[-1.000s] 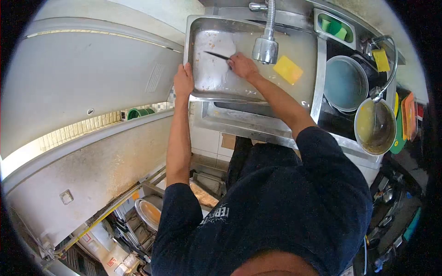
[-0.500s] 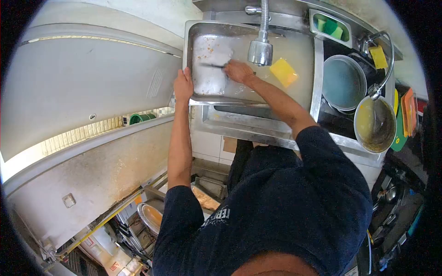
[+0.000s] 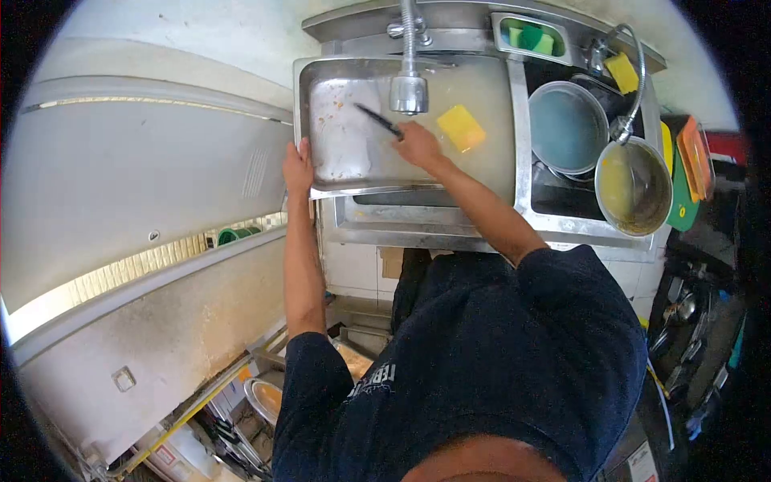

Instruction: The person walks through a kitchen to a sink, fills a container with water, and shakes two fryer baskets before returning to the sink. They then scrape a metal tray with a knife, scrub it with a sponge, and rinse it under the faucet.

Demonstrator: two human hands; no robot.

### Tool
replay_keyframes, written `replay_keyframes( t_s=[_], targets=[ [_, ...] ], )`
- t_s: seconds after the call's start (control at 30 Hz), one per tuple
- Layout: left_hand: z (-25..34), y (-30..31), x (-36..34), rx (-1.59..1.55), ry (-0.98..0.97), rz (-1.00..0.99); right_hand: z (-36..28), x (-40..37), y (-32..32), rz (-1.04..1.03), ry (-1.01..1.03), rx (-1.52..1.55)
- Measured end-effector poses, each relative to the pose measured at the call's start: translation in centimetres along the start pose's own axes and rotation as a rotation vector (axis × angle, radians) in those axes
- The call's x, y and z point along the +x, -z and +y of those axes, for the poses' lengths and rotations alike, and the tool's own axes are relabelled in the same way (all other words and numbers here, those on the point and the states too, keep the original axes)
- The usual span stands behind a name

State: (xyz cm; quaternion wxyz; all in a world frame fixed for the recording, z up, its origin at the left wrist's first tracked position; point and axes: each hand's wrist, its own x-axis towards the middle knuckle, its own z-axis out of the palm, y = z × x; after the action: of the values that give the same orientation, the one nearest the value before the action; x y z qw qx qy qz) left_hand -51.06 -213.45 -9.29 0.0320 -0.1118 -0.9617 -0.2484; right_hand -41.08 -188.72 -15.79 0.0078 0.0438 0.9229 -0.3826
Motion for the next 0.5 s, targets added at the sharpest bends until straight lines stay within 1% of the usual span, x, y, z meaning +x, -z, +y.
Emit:
replay_keyframes(
  t_s=[0.03,0.07,0.1,0.17,0.23,0.27,0.3,0.33,0.37,0.4,0.47,0.5],
  targets=[
    [0.0,0.1,-0.1,0.002,0.024,-0.017,0.6,-1.1,1.8,0.104,-0.081,-0.013],
    [-0.3,0.1,-0.2,-0.012,0.007,-0.02,1.3,-2.0,3.3,0.212,-0.164,-0.029],
    [-0.5,0.0,-0.2,-0.04,-0.012,-0.01,2.2,-2.4,4.4,0.232,-0.173,-0.045],
    [-0.5,-0.2,-0.3,-0.088,-0.049,-0.001,4.1,-3.2,6.3,0.252,-0.488,-0.055],
    [-0.1,-0.1,-0.5,-0.002,0.0,0.024,6.8,-3.6,7.6,0.296,-0.482,-0.068],
    [0.2,0.0,-0.6,-0.017,-0.012,0.029,7.4,-3.8,8.7,0.314,-0.469,-0.065],
    [0.5,0.2,-0.7,-0.019,0.037,0.007,8.1,-4.0,10.1,0.33,-0.467,-0.076],
    [0.7,0.3,-0.7,-0.019,0.092,-0.016,8.9,-4.1,11.5,0.394,-0.373,-0.13],
    [0.7,0.3,-0.8,-0.004,0.061,-0.006,8.9,-4.1,12.9,0.45,-0.277,-0.184],
    [0.5,0.3,-0.7,-0.015,0.063,0.002,8.5,-3.5,14.4,0.453,-0.268,-0.194],
    [0.2,0.1,-0.8,-0.005,0.041,0.001,7.7,-1.7,16.7,0.275,-0.347,-0.25],
    [0.3,0.0,-0.8,-0.013,0.039,0.009,7.7,-0.4,17.1,0.245,-0.343,-0.316]
  ],
)
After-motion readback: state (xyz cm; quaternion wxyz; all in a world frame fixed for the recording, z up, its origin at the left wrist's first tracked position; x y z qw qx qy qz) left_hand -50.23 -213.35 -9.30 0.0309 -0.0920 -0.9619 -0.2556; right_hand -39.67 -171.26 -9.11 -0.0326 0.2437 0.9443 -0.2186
